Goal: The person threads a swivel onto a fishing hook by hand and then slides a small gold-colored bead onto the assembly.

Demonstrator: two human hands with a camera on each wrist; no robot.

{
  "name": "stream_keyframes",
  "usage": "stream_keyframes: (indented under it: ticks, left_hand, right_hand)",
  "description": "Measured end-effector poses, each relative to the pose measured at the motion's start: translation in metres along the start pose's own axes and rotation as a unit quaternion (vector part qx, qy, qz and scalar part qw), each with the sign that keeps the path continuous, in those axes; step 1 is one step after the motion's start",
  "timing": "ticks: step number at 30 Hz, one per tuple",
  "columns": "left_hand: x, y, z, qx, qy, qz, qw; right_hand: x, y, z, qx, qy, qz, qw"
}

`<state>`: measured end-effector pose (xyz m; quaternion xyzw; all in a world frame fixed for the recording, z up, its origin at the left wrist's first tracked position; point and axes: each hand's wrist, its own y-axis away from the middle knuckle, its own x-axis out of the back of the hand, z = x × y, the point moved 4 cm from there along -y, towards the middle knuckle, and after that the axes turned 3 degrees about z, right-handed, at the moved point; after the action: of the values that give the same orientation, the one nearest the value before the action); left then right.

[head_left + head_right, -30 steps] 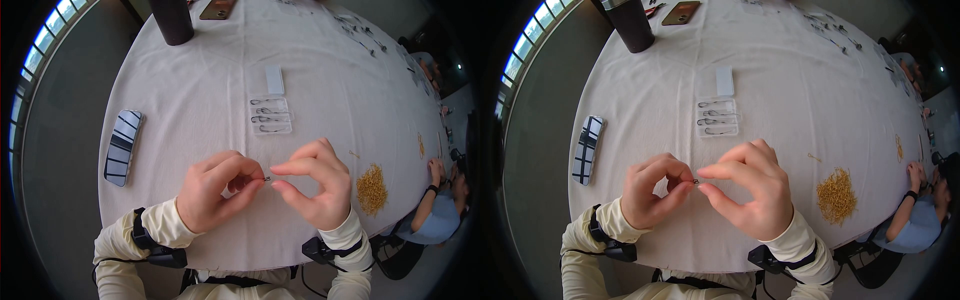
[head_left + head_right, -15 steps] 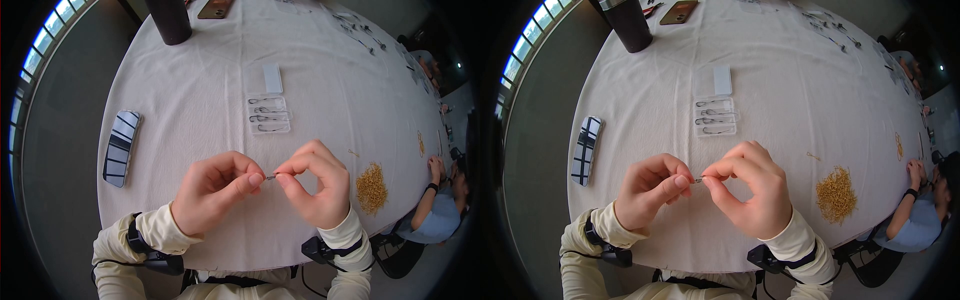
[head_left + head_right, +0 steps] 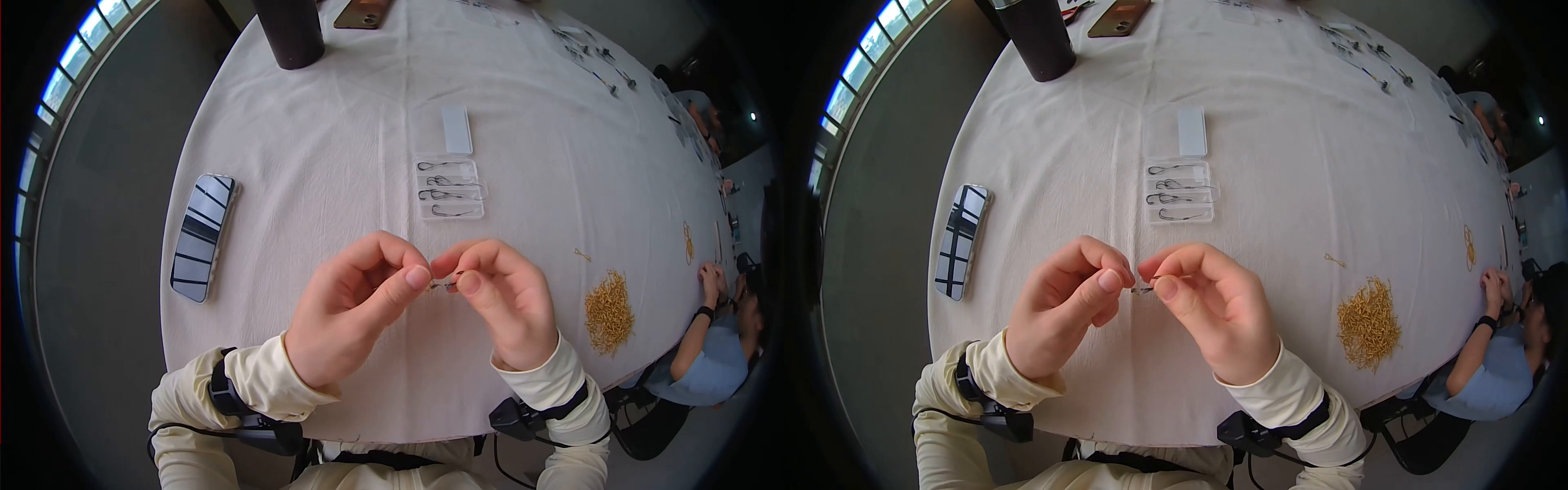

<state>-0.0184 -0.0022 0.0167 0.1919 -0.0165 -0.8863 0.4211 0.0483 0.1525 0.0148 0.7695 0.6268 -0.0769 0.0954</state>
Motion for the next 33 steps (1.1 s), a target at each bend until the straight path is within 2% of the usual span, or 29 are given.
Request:
stream_keyframes:
  ticks: [6, 11, 14, 19, 33]
  left_hand:
    - [-0.0038, 0.0016, 0.0015, -0.031, 0.007, 0.001, 0.999]
    - [-0.0011, 0.0047, 0.0028, 0.007, 0.012, 0.007, 1.0]
    - [-0.0026, 0.0074, 0.0024, 0.007, -0.029, 0.039, 0.999]
    - [-0.0054, 0.008, 0.0, -0.028, -0.041, 0.073, 0.996]
    - [-0.0066, 0.0099, -0.0035, -0.001, -0.006, 0.059, 0.998]
  right_hand:
    - [-0.0017, 0.0016, 0.0013, -0.001, 0.025, -0.009, 1.0]
    - [-0.0027, 0.0019, -0.0022, 0.103, 0.102, -0.015, 0.989]
    - [-0.0046, 0.0038, -0.0026, 0.126, 0.113, 0.002, 0.986]
    - [-0.006, 0.005, -0.001, 0.134, 0.119, 0.025, 0.983]
    - [-0.0061, 0.0072, 0.0021, 0.092, 0.099, 0.057, 0.989]
